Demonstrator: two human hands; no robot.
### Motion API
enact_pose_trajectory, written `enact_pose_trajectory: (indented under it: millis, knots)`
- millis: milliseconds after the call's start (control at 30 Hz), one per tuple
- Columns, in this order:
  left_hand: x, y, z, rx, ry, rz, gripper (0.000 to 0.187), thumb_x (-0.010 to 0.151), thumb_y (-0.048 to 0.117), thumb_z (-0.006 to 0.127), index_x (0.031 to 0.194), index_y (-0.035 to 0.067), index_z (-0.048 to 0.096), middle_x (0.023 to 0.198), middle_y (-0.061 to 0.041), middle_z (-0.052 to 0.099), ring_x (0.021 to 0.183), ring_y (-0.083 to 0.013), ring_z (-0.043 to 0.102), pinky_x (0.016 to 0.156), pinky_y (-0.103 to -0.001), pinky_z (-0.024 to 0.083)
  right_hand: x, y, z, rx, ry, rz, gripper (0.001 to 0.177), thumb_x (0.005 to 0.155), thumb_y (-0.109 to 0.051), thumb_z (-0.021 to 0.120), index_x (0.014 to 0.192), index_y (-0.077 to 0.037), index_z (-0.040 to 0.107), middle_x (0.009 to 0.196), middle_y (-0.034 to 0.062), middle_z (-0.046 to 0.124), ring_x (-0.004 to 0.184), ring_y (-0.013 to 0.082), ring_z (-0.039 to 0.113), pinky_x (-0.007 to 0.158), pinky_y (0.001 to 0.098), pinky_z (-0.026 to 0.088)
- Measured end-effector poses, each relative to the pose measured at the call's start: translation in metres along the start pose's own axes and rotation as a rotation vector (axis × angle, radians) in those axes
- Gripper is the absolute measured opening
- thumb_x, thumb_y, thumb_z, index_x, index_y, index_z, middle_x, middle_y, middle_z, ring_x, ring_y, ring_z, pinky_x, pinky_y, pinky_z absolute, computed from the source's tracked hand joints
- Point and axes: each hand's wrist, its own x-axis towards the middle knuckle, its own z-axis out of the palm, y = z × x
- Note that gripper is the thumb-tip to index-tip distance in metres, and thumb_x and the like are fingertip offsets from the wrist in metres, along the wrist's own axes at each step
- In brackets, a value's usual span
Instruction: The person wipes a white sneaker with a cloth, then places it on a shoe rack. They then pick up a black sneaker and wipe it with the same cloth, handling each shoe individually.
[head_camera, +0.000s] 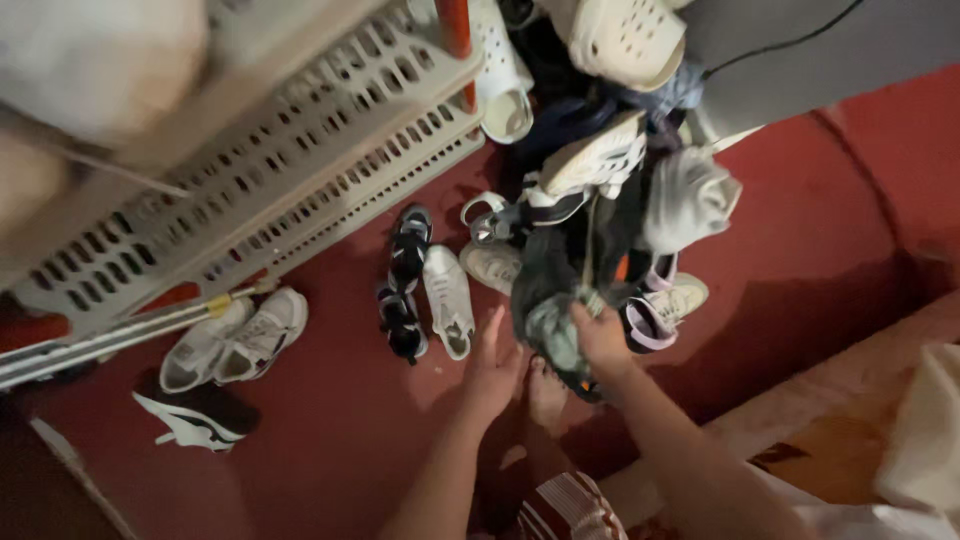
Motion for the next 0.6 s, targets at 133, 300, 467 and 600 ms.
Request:
enact_pose_trajectory:
  millis: [133,300,467,600]
  knots:
    - [-0.009,0.049,-0.030,-0.168,-0.069,-0.049,0.076,0.091,0.015,0.067,0.159,0.015,0.033,0.154,-0.014,0.048,0.133,-0.0313,0.051,0.109,-0.039,0.045,-0.079,-0.036,0.010,-0.138,-0.155,-0.219,0.025,0.093,-0.008,0.064,0.116,0.000,0.068,0.099,0.0030,0.071,0.088,0.0145,0.064,0.079,0.0305,0.054]
    - [-0.057,0.172,-0.098,-0.604,-0.132,-0.350,0.078,0.091,0.024,0.063,0.160,0.019,0.027,0.158,-0.007,0.042,0.139,-0.0229,0.048,0.110,-0.033,0.040,-0.205,-0.124,0.016,-0.308,-0.187,-0.450,0.023,0.090,-0.007,0.067,0.112,0.000,0.066,0.096,0.0052,0.067,0.090,0.0134,0.061,0.082,0.0295,0.053]
    - [-0.118,0.318,-0.170,-0.693,-0.184,-0.411,0.073,0.093,0.040,0.054,0.159,0.018,0.033,0.158,-0.006,0.045,0.139,-0.0219,0.048,0.105,-0.040,0.041,-0.327,-0.236,0.025,-0.283,-0.175,-0.690,0.025,0.088,-0.005,0.073,0.111,0.003,0.065,0.106,0.0057,0.065,0.095,0.0145,0.061,0.087,0.0297,0.051]
    - [-0.172,0.424,-0.212,-0.565,-0.197,-0.126,0.076,0.095,0.036,0.059,0.162,0.015,0.031,0.161,-0.010,0.042,0.145,-0.0273,0.045,0.113,-0.040,0.038,-0.414,-0.314,0.027,-0.285,-0.148,-0.843,0.029,0.084,-0.004,0.073,0.111,0.003,0.064,0.111,0.0048,0.065,0.100,0.0140,0.060,0.092,0.0291,0.047]
